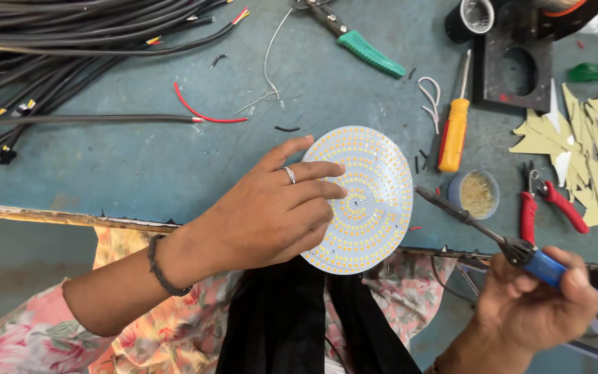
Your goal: The person solders wires onto a round LED light board at a workbench. They hold the board steady with one hand while applying a soldering iron to its contact points, periodically dipping the iron or wire into a small container of flux and using pliers to position components.
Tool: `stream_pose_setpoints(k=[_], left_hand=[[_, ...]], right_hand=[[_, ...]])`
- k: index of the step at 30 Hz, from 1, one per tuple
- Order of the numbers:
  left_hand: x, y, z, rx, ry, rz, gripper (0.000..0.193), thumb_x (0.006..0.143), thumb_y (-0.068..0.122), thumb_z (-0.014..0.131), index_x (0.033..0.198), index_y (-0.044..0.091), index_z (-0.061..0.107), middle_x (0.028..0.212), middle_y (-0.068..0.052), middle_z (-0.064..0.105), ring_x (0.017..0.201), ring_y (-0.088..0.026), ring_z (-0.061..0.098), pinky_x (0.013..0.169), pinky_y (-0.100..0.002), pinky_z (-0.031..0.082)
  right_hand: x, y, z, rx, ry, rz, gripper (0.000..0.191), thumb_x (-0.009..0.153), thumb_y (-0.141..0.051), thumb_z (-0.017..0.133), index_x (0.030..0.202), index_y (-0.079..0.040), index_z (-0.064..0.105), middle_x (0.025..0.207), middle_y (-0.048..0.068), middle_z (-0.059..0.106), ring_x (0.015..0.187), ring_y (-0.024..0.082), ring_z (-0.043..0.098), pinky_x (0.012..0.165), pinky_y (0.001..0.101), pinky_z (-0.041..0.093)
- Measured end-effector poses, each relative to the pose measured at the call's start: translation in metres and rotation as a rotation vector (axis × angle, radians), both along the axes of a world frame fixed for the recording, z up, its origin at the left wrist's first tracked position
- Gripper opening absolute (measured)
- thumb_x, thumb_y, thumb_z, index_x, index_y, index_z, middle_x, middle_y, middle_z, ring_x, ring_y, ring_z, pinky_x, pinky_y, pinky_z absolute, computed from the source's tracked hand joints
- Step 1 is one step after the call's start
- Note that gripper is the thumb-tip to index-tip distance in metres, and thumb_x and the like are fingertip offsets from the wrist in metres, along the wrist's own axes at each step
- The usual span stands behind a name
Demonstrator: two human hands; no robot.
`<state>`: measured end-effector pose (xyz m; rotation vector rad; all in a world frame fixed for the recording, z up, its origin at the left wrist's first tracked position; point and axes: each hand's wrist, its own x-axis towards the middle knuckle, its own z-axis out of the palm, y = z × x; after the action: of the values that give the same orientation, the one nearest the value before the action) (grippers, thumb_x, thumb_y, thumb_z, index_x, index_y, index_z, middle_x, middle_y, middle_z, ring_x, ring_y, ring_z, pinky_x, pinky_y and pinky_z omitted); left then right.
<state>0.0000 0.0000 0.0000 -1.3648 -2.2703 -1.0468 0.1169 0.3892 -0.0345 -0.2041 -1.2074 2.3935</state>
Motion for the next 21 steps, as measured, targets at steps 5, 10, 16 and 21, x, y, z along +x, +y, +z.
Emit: stream_pose_setpoints(k=[5,10,16,21], left_hand=[[0.004,0.014,-0.026,0.014,0.005,0.038,0.014,0.089,0.014,0.073,0.088,0.007,0.061,0.117,-0.008,0.07,0.128,-0.028,0.061,0.117,-0.058,0.038],[0.005,0.022,-0.032,-0.01,0.038,0.053,0.014,0.087,0.015,0.073,0.091,0.005,0.063,0.117,-0.01,0.07,0.129,-0.03,0.06,0.117,-0.055,0.039],[0.006,0.027,-0.032,-0.044,0.023,0.066,0.017,0.084,0.018,0.073,0.092,0.005,0.065,0.114,-0.009,0.071,0.124,-0.028,0.063,0.115,-0.053,0.041],[0.01,0.029,-0.03,-0.053,0.025,0.106,0.022,0.086,0.023,0.074,0.093,0.004,0.066,0.113,-0.01,0.071,0.122,-0.028,0.063,0.112,-0.052,0.042]], right_hand=[[0.009,0.011,-0.019,0.184,0.047,-0.104,0.027,0.106,-0.02,0.055,0.095,0.004,0.061,0.075,0.014,0.062,0.056,0.017,0.054,0.052,0.026,0.044],[0.02,0.01,-0.022,0.45,0.045,-0.261,0.029,0.107,-0.019,0.056,0.091,0.005,0.05,0.077,0.019,0.056,0.052,0.021,0.05,0.055,0.0289,0.043],[0.034,0.033,-0.023,0.754,0.082,-0.27,0.033,0.11,-0.019,0.055,0.096,0.012,0.055,0.082,0.025,0.059,0.063,0.026,0.059,0.069,0.0339,0.053],[0.036,0.071,-0.006,1.028,-0.074,-0.015,0.03,0.108,-0.016,0.054,0.097,0.011,0.06,0.083,0.025,0.065,0.068,0.025,0.065,0.082,0.0372,0.059]])
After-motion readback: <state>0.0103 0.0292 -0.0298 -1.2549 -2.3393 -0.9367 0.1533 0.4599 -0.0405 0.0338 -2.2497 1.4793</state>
